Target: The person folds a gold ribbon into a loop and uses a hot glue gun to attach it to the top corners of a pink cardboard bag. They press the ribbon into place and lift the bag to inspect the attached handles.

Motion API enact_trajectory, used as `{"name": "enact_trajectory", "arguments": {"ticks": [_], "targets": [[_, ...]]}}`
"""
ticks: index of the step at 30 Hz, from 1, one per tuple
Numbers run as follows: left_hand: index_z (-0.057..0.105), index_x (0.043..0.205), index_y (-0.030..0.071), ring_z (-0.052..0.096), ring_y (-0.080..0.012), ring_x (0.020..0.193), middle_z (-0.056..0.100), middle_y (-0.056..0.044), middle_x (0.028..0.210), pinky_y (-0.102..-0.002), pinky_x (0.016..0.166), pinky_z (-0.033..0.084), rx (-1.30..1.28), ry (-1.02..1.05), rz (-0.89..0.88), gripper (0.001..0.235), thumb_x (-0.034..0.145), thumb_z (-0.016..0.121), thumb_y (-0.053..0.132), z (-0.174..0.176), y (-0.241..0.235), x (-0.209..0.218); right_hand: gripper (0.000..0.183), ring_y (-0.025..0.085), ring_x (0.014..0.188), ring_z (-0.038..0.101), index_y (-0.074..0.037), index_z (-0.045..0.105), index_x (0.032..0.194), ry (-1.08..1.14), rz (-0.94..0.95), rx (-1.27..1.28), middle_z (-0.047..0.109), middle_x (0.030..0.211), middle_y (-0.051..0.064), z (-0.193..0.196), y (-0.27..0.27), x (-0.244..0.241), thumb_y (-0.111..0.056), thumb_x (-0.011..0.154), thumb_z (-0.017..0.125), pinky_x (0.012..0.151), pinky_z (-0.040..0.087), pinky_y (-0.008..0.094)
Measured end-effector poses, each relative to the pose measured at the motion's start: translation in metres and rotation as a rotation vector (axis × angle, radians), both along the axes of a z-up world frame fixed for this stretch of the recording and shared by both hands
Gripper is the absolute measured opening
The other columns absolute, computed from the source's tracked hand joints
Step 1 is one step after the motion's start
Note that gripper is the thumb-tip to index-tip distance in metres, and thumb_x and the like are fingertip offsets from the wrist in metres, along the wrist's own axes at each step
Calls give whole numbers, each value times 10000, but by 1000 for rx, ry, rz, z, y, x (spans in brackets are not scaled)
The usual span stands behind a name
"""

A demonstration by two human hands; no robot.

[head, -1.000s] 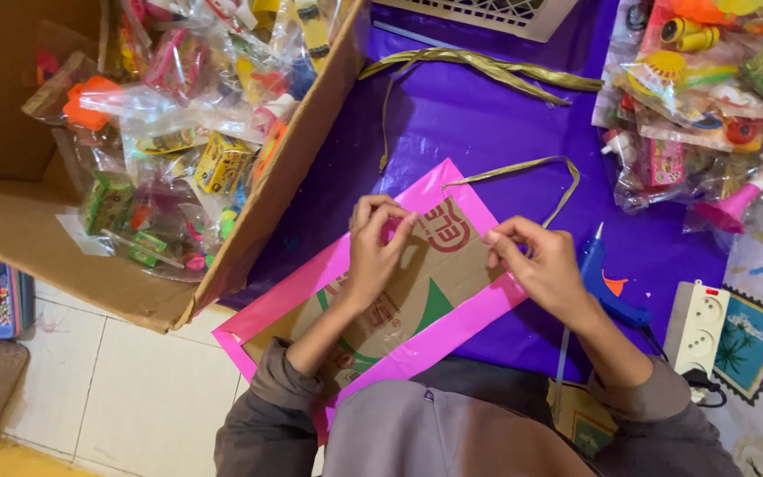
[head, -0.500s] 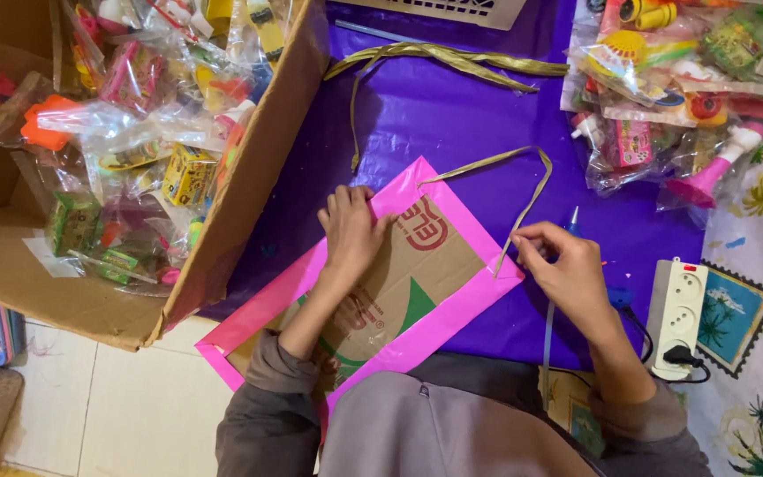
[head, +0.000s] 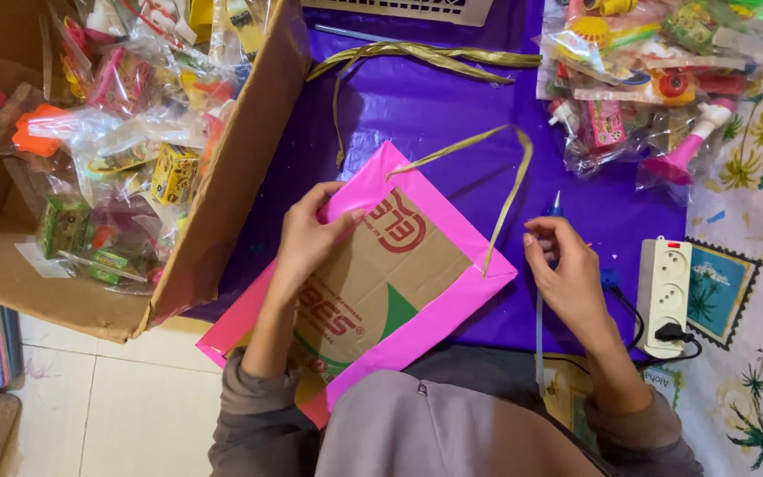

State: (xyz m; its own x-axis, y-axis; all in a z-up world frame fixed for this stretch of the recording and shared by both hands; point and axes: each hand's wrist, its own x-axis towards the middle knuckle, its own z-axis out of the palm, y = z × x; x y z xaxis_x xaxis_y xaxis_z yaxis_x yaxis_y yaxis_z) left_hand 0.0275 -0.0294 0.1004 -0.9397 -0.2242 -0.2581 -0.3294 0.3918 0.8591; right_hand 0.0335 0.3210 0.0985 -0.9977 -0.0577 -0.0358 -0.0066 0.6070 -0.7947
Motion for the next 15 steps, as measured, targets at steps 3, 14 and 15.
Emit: {"name": "enact_trajectory", "arguments": {"ticks": [3, 14, 15], "targets": [[719, 1186, 209, 719, -370, 1068, 775, -134, 1039, -464, 887, 542, 42, 48, 17, 460, 766, 887, 290, 19, 0, 16, 244, 310, 909, 723, -59, 683, 1242, -199, 116, -108, 744, 996, 213, 5, 6, 9, -130, 1058, 540, 804, 592, 459], [712, 1241, 137, 690, -240, 1059, 760, -113, 1063, -427, 961, 514, 208, 186, 54, 486, 791, 892, 178, 26, -9, 48, 324, 136, 900, 647, -112, 769, 1216, -425, 334, -458, 796, 926, 72, -6, 14, 49, -192, 1058, 498, 897, 563, 382], [708, 1249, 126, 684, -228, 1058, 756, -110, 1067, -417, 963, 512, 215, 205, 48, 487, 800, 890, 172, 22, -11, 48, 315, 142, 884, 657, -106, 768, 1211, -434, 327, -479, 783, 915, 68, -7, 13, 51, -190, 1058, 507, 871, 585, 394]]}}
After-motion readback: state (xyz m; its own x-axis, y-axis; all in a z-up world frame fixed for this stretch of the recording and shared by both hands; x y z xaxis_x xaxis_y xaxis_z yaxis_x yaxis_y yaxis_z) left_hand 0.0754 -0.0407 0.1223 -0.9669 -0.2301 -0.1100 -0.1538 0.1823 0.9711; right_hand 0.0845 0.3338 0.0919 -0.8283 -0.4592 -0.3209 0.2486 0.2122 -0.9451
